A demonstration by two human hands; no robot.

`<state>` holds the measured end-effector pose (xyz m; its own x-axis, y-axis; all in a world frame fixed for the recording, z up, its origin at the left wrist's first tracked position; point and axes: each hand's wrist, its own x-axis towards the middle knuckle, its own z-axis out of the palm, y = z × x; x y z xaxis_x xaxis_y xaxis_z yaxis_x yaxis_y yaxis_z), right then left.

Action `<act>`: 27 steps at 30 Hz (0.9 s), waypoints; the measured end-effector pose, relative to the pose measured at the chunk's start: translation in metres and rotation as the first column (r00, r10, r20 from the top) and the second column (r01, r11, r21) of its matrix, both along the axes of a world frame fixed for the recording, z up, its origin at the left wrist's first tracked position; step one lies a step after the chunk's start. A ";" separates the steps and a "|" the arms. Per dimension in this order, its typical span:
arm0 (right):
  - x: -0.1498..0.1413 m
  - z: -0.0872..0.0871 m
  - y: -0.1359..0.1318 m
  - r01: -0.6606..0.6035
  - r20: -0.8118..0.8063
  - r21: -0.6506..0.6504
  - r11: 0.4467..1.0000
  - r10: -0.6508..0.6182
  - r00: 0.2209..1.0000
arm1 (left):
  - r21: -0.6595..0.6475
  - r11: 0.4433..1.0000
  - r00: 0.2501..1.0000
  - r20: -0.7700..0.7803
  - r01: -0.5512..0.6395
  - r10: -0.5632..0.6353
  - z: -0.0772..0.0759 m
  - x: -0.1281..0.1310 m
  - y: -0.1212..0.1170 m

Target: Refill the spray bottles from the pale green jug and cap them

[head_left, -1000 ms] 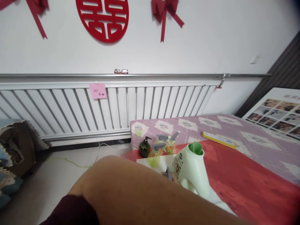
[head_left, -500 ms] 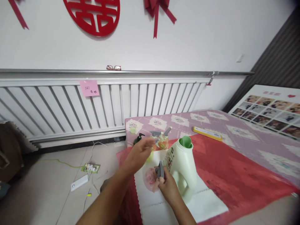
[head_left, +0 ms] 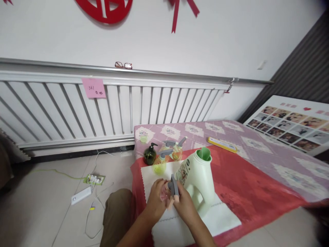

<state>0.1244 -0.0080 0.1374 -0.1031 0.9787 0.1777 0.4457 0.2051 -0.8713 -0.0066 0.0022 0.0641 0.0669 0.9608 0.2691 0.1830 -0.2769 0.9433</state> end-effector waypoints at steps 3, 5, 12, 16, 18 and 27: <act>0.008 0.005 0.001 -0.067 0.056 0.025 0.997 0.066 0.996 | -0.009 1.000 1.000 0.006 -0.017 0.017 0.001 0.005 0.004; 0.013 0.009 0.002 -0.117 0.094 0.034 0.993 0.113 0.989 | -0.009 0.999 1.000 0.005 -0.031 0.031 0.002 0.007 0.003; 0.019 0.031 0.011 -0.275 0.184 0.004 0.961 0.270 0.945 | -0.018 0.998 0.998 0.000 -0.058 0.058 0.005 0.009 0.001; 0.016 0.047 0.016 -0.345 0.233 -0.063 0.937 0.350 0.907 | -0.042 0.997 0.998 -0.009 -0.070 0.069 0.006 0.009 0.001; 0.016 0.054 0.018 -0.363 0.261 -0.086 0.928 0.372 0.891 | -0.055 0.996 0.998 -0.013 -0.070 0.069 0.006 0.008 0.001; 0.019 0.065 0.023 -0.397 0.255 -0.152 0.905 0.424 0.869 | -0.072 0.996 0.999 -0.014 -0.047 0.046 0.008 0.007 -0.001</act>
<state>0.1432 0.0154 0.2019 -0.5302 0.8478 -0.0053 0.5635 0.3477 -0.7494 0.0005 0.0008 0.0716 0.0244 0.9799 0.1978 0.2057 -0.1985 0.9583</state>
